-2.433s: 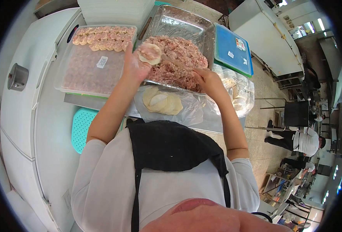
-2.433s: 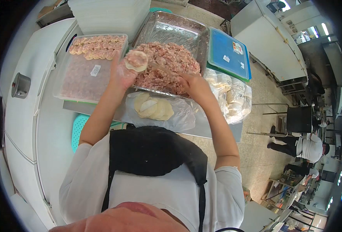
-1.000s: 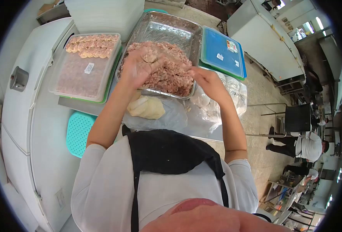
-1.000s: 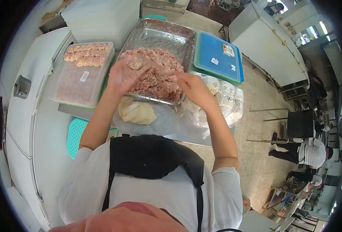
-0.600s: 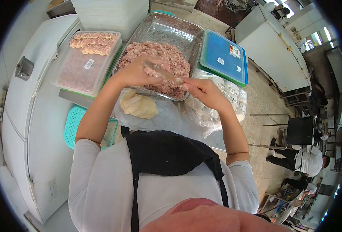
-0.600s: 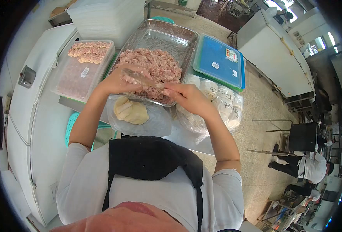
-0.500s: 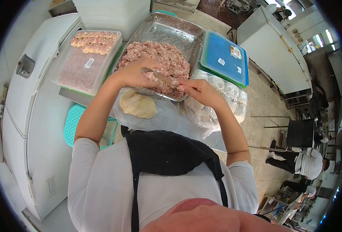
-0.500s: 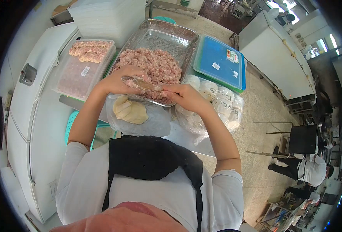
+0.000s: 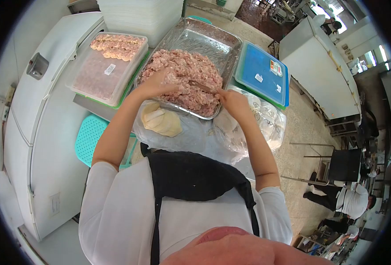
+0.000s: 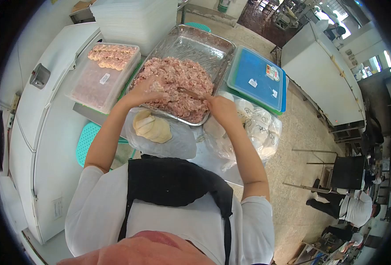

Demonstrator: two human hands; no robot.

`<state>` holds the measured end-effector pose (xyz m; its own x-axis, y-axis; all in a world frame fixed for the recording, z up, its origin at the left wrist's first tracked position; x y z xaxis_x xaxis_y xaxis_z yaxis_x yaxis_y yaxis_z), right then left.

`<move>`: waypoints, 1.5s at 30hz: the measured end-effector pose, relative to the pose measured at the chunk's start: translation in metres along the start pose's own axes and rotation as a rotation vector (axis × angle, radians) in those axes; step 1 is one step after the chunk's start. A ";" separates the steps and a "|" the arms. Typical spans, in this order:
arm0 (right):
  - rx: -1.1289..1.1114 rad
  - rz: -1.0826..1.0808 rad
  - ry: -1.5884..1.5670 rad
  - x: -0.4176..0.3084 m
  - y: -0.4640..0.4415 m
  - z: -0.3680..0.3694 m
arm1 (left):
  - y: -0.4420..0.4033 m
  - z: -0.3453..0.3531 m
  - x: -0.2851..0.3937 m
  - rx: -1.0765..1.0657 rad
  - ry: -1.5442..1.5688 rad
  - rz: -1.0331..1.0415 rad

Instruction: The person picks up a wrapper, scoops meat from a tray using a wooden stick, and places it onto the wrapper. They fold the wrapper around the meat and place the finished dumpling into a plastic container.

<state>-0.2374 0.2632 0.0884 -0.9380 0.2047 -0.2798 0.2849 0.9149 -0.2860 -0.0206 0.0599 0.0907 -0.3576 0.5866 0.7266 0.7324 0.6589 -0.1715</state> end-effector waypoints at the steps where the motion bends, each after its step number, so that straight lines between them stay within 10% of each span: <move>1: -0.134 0.077 0.115 0.002 0.005 -0.010 | 0.005 -0.011 0.012 -0.103 0.155 -0.090; 3: -0.066 0.102 -0.031 0.008 0.013 -0.025 | 0.012 -0.016 0.018 -0.206 0.315 -0.185; 5: 0.002 0.119 -0.172 0.004 0.018 -0.037 | 0.014 -0.019 0.020 0.096 0.214 0.305; 7: -0.045 0.189 -0.645 -0.010 0.021 -0.046 | 0.013 -0.016 0.018 0.066 0.178 0.293; 12: -0.046 -0.069 -0.574 -0.034 0.011 -0.032 | 0.004 -0.025 0.035 -0.181 0.035 0.473; 16: 0.125 -0.052 -0.041 -0.067 0.010 -0.067 | 0.002 -0.024 0.011 -0.120 0.109 0.252; 27: 0.159 -0.065 -0.286 -0.138 -0.019 -0.047 | 0.003 -0.090 -0.015 -0.111 0.381 0.216; 45: 0.235 0.376 -0.440 -0.153 -0.005 0.046 | -0.052 -0.228 -0.268 0.339 -0.255 -0.048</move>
<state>-0.0867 0.2118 0.0907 -0.6102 0.2889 -0.7377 0.6624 0.6969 -0.2749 0.1693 -0.2384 0.0564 -0.5497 0.6211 0.5586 0.4944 0.7809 -0.3818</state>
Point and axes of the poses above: each hand's wrist, its own y-axis away from the middle knuckle, its own z-axis out of the palm, x = y × z, the point moved 1 cm from there along -y, towards the middle knuckle, and after that the axes turned 10 degrees about x, right-handed, at the moved point
